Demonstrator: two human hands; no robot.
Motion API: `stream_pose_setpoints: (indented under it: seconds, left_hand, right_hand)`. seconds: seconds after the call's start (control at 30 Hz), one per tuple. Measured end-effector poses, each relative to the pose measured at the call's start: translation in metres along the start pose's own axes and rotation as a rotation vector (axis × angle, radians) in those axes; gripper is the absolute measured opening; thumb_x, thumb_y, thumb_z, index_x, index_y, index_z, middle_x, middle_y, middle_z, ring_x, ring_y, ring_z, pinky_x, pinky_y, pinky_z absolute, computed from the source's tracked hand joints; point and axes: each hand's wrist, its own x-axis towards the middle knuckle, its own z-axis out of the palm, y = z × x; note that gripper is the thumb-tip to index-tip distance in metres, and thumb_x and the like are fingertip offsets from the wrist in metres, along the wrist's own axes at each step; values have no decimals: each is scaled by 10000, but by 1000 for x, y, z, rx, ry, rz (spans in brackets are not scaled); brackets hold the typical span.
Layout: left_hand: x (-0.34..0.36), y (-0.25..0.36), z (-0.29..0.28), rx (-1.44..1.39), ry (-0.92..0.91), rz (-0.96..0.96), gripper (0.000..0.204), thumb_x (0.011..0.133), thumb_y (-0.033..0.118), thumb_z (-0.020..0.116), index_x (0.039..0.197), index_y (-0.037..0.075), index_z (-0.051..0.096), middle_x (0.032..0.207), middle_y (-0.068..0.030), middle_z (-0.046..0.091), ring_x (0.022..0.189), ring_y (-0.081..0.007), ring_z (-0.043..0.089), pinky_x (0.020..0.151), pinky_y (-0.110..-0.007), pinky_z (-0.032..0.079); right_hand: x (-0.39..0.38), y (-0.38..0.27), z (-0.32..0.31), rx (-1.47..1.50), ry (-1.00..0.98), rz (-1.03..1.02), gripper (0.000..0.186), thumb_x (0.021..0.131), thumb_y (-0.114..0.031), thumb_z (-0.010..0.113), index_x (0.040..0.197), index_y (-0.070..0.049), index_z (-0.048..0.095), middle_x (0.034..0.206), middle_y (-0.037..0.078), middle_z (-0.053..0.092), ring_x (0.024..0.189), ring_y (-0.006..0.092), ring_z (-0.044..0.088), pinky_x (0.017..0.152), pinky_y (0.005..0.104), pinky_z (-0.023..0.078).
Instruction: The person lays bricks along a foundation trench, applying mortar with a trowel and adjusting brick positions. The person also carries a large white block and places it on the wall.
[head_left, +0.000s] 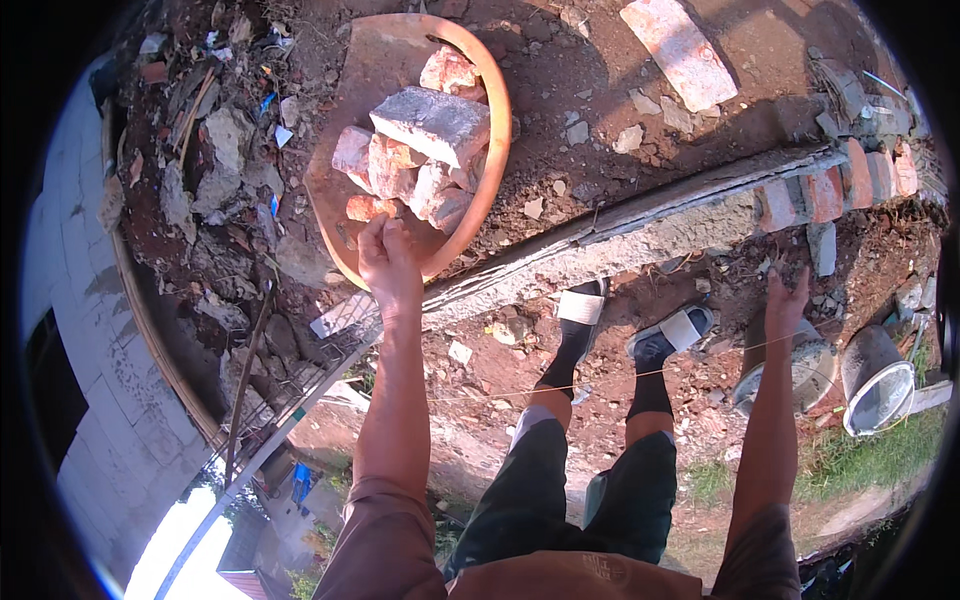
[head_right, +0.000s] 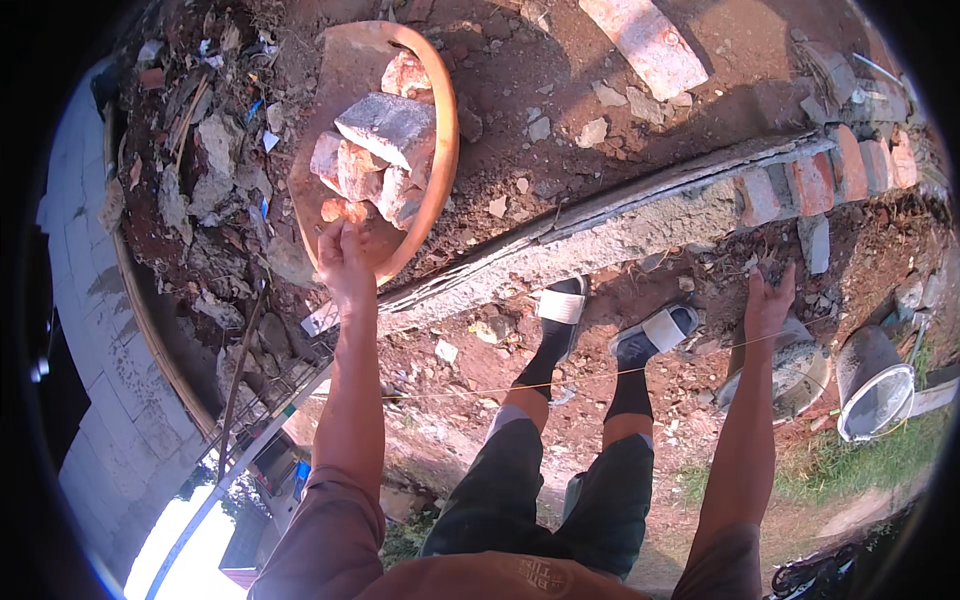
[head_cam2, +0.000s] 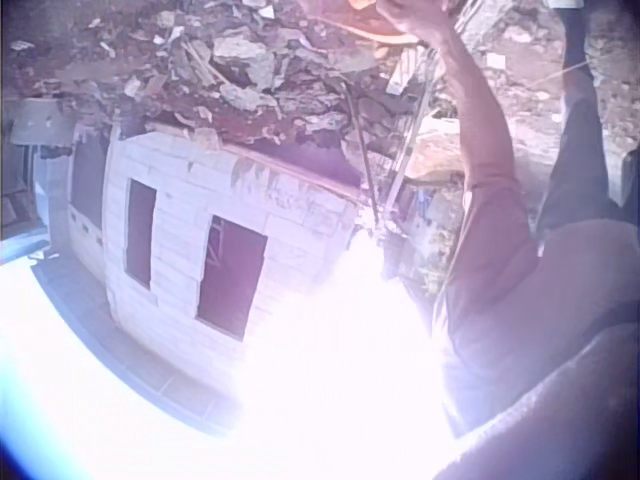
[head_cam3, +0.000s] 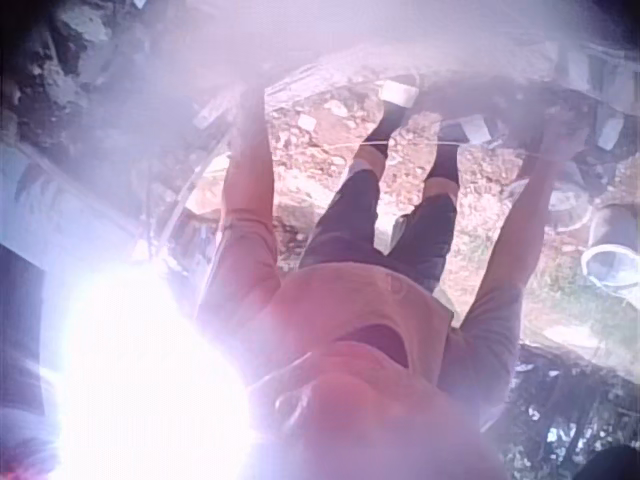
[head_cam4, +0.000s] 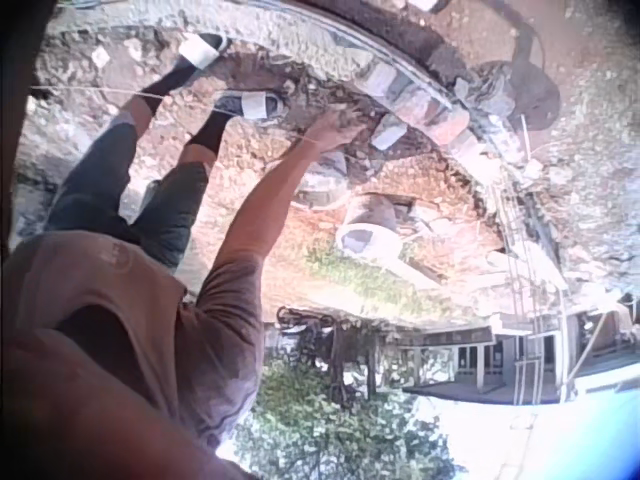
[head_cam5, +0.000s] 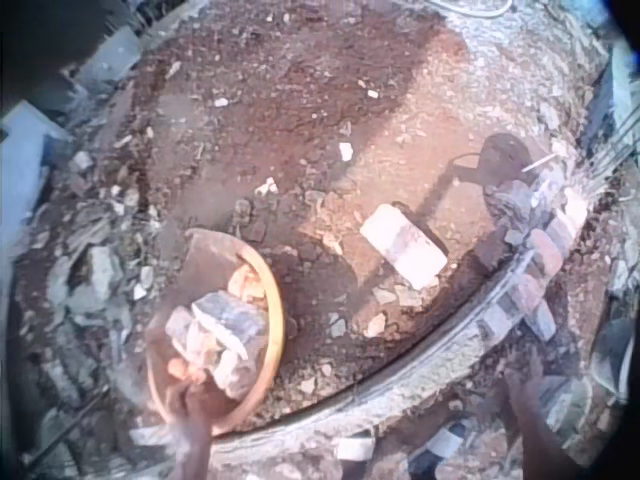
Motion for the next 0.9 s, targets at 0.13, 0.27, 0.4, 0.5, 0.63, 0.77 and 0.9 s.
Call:
stream_pose_setpoints:
  seconds: [0.13, 0.27, 0.4, 0.5, 0.63, 0.77, 0.9]
  left_hand:
    - [85, -61, -39, 501, 12, -49, 506, 815, 326, 624, 1162, -26, 522, 1003, -160, 621, 898, -264, 612, 810, -356, 479]
    - [99, -52, -18, 478, -221, -17, 665, 726, 433, 683, 1175, -24, 505, 1066, -205, 605, 973, -323, 601, 851, -406, 464]
    - [93, -46, 14, 584, -100, -54, 707, 704, 448, 699, 1187, -16, 472, 1096, -231, 588, 1029, -364, 575, 882, -435, 443]
    - [96, -52, 14, 549, -117, -69, 741, 717, 488, 701, 1196, -15, 441, 1079, -237, 582, 1025, -375, 563, 883, -435, 440]
    - [115, -79, -20, 327, -46, 91, 735, 765, 496, 672, 1224, -20, 420, 1111, -243, 564, 1036, -351, 558, 898, -415, 429]
    - [163, -76, -26, 380, -225, 122, 648, 817, 442, 628, 1257, -8, 473, 1110, -215, 596, 1061, -309, 571, 927, -406, 414]
    - [176, -52, -32, 532, -496, 240, 557, 843, 380, 602, 1248, 11, 504, 999, -170, 648, 963, -266, 617, 863, -400, 458]
  right_hand:
    - [-91, 46, -35, -270, -165, 105, 749, 845, -332, 638, 1394, 31, 281, 1325, 286, 392, 1235, 432, 381, 1025, 438, 327]
    - [-161, 51, -61, -516, -212, 381, 706, 842, -262, 634, 1361, 92, 311, 1346, 264, 408, 1247, 350, 401, 1047, 370, 292]
    - [-196, 63, -67, -369, -251, 388, 690, 848, -256, 624, 1368, 73, 312, 1333, 278, 404, 1246, 368, 394, 1034, 397, 312]
    - [-207, 70, -56, -309, -282, 403, 655, 863, -255, 600, 1373, 46, 322, 1321, 294, 386, 1249, 401, 375, 1030, 434, 317]
    - [-204, 23, -37, -317, -370, 368, 644, 871, -247, 588, 1373, 57, 323, 1350, 301, 381, 1269, 384, 377, 1039, 400, 308]
    - [-208, 30, -28, -246, -399, 299, 631, 887, -250, 574, 1352, 98, 327, 1373, 290, 377, 1286, 361, 372, 1050, 379, 300]
    - [-216, 33, -20, -255, -434, 345, 606, 891, -256, 580, 1322, 112, 364, 1340, 275, 421, 1261, 337, 407, 1030, 368, 329]
